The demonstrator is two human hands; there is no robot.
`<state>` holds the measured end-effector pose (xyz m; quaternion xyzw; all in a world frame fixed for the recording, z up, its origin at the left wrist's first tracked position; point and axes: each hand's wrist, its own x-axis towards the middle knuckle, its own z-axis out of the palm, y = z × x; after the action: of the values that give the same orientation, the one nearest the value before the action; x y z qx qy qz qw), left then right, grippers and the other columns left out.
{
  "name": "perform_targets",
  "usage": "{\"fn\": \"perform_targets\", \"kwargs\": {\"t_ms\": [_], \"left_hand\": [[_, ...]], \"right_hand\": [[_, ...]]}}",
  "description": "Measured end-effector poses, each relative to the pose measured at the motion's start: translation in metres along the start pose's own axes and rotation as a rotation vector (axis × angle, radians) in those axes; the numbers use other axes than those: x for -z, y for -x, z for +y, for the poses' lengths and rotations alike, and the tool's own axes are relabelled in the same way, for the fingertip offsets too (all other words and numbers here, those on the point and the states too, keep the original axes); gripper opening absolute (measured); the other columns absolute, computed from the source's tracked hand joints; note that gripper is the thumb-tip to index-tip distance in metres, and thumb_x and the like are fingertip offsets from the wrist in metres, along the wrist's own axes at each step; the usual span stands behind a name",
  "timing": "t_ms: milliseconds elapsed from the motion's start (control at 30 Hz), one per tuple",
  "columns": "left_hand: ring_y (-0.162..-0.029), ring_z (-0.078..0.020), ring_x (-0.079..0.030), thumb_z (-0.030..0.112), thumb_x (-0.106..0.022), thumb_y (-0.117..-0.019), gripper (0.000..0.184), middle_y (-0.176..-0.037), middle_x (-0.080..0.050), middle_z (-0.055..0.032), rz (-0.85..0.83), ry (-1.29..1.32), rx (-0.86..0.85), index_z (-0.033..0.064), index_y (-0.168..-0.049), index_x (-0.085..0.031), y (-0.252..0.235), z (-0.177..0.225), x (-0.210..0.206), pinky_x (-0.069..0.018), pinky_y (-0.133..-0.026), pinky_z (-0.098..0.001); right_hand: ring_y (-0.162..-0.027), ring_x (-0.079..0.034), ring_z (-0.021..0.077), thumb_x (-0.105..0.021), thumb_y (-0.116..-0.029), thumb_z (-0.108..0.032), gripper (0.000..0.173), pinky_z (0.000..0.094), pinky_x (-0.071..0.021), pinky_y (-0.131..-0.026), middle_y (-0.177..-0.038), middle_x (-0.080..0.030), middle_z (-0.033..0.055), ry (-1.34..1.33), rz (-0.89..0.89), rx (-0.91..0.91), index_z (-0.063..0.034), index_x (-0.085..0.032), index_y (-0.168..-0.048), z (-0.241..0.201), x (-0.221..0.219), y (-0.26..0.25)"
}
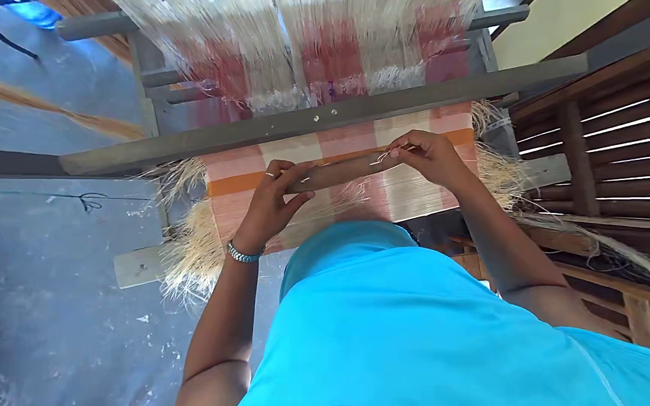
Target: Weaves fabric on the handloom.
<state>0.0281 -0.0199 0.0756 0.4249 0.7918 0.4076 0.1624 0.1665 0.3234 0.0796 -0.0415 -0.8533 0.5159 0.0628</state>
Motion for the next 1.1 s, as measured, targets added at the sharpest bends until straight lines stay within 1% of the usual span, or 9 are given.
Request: {"fn": "perform_targets", "kwargs": {"t_ms": [167, 267, 367, 433, 500, 600, 667, 833, 1100], "left_hand": [[-0.111, -0.0162, -0.061, 0.019, -0.073, -0.0953, 0.055, -0.133, -0.052, -0.0084, 0.073, 0.081, 0.026, 0.0245, -0.148, -0.056, -0.010, -0.001, -0.036, -0.0596, -0.088, -0.0355], [-0.107, -0.0166, -0.060, 0.019, -0.073, -0.0954, 0.055, -0.132, -0.051, -0.0090, 0.127, 0.013, -0.010, 0.0257, -0.148, -0.056, -0.019, 0.011, -0.056, -0.0583, -0.087, -0.0350], [-0.112, -0.0208, -0.059, 0.028, -0.072, -0.0968, 0.059, -0.138, -0.051, -0.0123, 0.114, 0.033, -0.016, 0.0207, -0.152, -0.051, -0.028, 0.011, -0.061, -0.0568, -0.088, -0.0376], [-0.112, -0.0268, -0.061, 0.034, -0.067, -0.0992, 0.065, -0.140, -0.054, -0.0171, 0.137, 0.154, 0.119, 0.0099, -0.154, -0.042, -0.031, 0.000, -0.046, -0.0539, -0.084, -0.0437], [-0.110, -0.0196, -0.063, 0.036, -0.056, -0.1045, 0.058, -0.132, -0.058, -0.0120, 0.299, 0.399, 0.326, 0.0048, -0.149, -0.035, -0.036, -0.024, -0.027, -0.0560, -0.089, -0.0404], [-0.089, -0.0116, -0.066, 0.047, -0.047, -0.1076, 0.043, -0.104, -0.063, 0.0007, 0.607, 0.784, 0.553, 0.0152, -0.136, -0.042, -0.050, -0.045, -0.003, -0.0567, -0.077, -0.0302], [-0.075, -0.0078, -0.065, 0.043, -0.047, -0.1086, 0.027, -0.090, -0.064, 0.0044, 0.667, 0.900, 0.585, 0.0212, -0.125, -0.050, -0.059, -0.045, 0.003, -0.0558, -0.067, -0.0243], [-0.069, -0.0098, -0.062, 0.034, -0.049, -0.1090, 0.023, -0.084, -0.062, 0.0014, 0.727, 0.897, 0.595, 0.0150, -0.123, -0.048, -0.109, -0.068, 0.023, -0.0552, -0.062, -0.0270], [-0.065, -0.0099, -0.059, 0.043, -0.050, -0.1072, 0.031, -0.081, -0.058, 0.0021, 0.724, 0.795, 0.587, 0.0162, -0.123, -0.049, -0.196, -0.089, 0.070, -0.0525, -0.058, -0.0280]], "right_hand": [[-0.100, -0.071, 0.0198, -0.060, -0.1021, -0.006, 0.028, 0.0372, -0.0607, -0.093, -0.115, -0.070, 0.0125, -0.787, 0.317, -0.314, 0.0022, -0.063, -0.129, 0.003, -0.017, 0.024], [-0.102, -0.072, 0.0250, -0.058, -0.1035, -0.008, 0.028, 0.0438, -0.0610, -0.093, -0.116, -0.071, 0.0144, -1.040, 0.503, -0.377, 0.0010, -0.062, -0.130, 0.003, -0.023, 0.028], [-0.098, -0.072, 0.0230, -0.057, -0.1040, -0.009, 0.024, 0.0446, -0.0615, -0.092, -0.109, -0.071, 0.0105, -0.992, 0.635, -0.371, -0.0013, -0.063, -0.126, 0.006, -0.012, 0.029], [-0.098, -0.072, 0.0216, -0.057, -0.1043, -0.012, 0.022, 0.0444, -0.0612, -0.092, -0.108, -0.071, 0.0079, -0.894, 0.726, -0.342, -0.0042, -0.061, -0.125, 0.016, 0.012, 0.037], [-0.099, -0.071, 0.0206, -0.056, -0.1052, -0.015, 0.025, 0.0433, -0.0609, -0.092, -0.111, -0.071, 0.0062, -0.775, 0.843, -0.324, -0.0054, -0.060, -0.128, 0.032, 0.049, 0.055], [-0.101, -0.071, 0.0191, -0.053, -0.1066, -0.016, 0.032, 0.0404, -0.0611, -0.092, -0.116, -0.069, 0.0048, -0.628, 1.045, -0.332, -0.0054, -0.054, -0.136, 0.054, 0.106, 0.094], [-0.097, -0.072, 0.0220, -0.052, -0.1071, -0.014, 0.031, 0.0420, -0.0616, -0.090, -0.114, -0.068, 0.0078, -0.593, 1.225, -0.313, -0.0026, -0.053, -0.136, 0.064, 0.133, 0.115], [-0.097, -0.072, 0.0233, -0.044, -0.1092, -0.009, 0.026, 0.0415, -0.0616, -0.090, -0.111, -0.068, 0.0105, -0.533, 1.450, -0.243, -0.0005, -0.048, -0.134, 0.065, 0.169, 0.121], [-0.095, -0.071, 0.0225, -0.046, -0.1085, -0.009, 0.033, 0.0369, -0.0621, -0.086, -0.114, -0.064, 0.0155, -0.568, 1.510, -0.223, 0.0033, -0.044, -0.139, 0.116, 0.204, 0.028]]}}
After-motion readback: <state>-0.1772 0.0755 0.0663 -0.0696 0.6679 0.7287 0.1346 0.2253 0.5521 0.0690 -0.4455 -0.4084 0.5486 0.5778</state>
